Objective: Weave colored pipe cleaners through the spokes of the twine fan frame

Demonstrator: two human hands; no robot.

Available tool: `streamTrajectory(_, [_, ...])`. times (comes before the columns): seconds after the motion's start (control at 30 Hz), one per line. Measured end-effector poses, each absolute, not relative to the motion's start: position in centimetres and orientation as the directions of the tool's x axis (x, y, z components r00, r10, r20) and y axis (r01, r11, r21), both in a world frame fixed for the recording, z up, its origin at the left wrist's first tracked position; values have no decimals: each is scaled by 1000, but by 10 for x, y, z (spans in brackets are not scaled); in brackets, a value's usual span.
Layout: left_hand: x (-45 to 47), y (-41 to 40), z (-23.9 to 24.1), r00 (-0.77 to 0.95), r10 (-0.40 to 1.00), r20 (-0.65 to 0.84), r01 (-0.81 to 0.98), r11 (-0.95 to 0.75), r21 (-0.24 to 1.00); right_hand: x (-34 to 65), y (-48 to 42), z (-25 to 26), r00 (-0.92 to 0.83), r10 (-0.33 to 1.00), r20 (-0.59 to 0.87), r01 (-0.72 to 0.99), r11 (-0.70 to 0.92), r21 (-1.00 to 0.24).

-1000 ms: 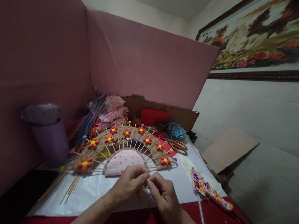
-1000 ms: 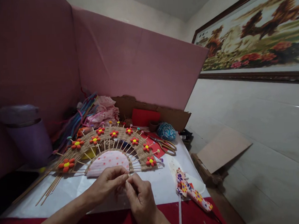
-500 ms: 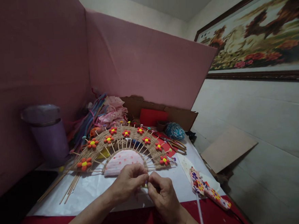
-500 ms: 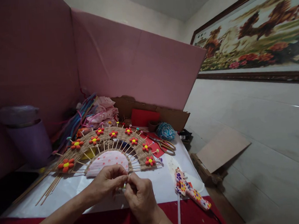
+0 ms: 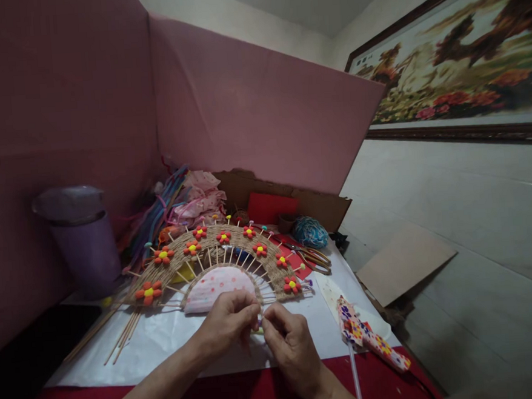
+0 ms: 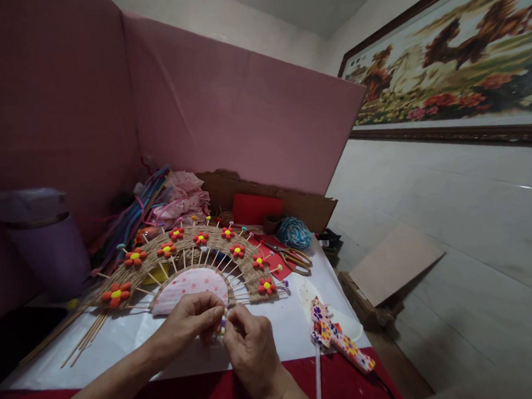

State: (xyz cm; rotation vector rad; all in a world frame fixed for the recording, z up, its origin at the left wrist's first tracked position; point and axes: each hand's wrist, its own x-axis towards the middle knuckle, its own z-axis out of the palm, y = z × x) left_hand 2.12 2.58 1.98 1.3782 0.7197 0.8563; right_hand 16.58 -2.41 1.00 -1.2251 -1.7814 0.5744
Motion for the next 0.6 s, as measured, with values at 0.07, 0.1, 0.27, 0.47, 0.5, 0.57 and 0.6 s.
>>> streamTrajectory(0.07, [18, 26, 23, 547, 835, 65, -83, -22, 996, 166, -23, 12, -129, 907, 400, 502, 407, -763])
streamTrajectory(0.1, [17, 27, 25, 553, 831, 67, -77, -30, 997, 167, -23, 13, -133, 907, 399, 502, 409, -762])
streamTrajectory(0.27, [13, 28, 31, 576, 817, 23, -29, -8, 1000, 169, -26, 15, -191, 911, 365, 511, 410, -755])
streamTrajectory(0.47, [7, 31, 31, 648, 760, -52, 38, 36, 999, 171, -28, 19, -242, 907, 345, 541, 421, -728])
streamTrajectory(0.5, [6, 32, 31, 652, 756, -63, 45, 44, 998, 171, -28, 19, -235, 908, 347, 547, 419, -725])
streamTrajectory(0.57, [6, 32, 31, 651, 755, -81, 51, 63, 997, 172, -27, 20, -218, 909, 355, 551, 414, -724])
streamTrajectory(0.6, [5, 33, 31, 652, 753, -87, 48, 73, 996, 172, -27, 20, -211, 909, 360, 550, 414, -725])
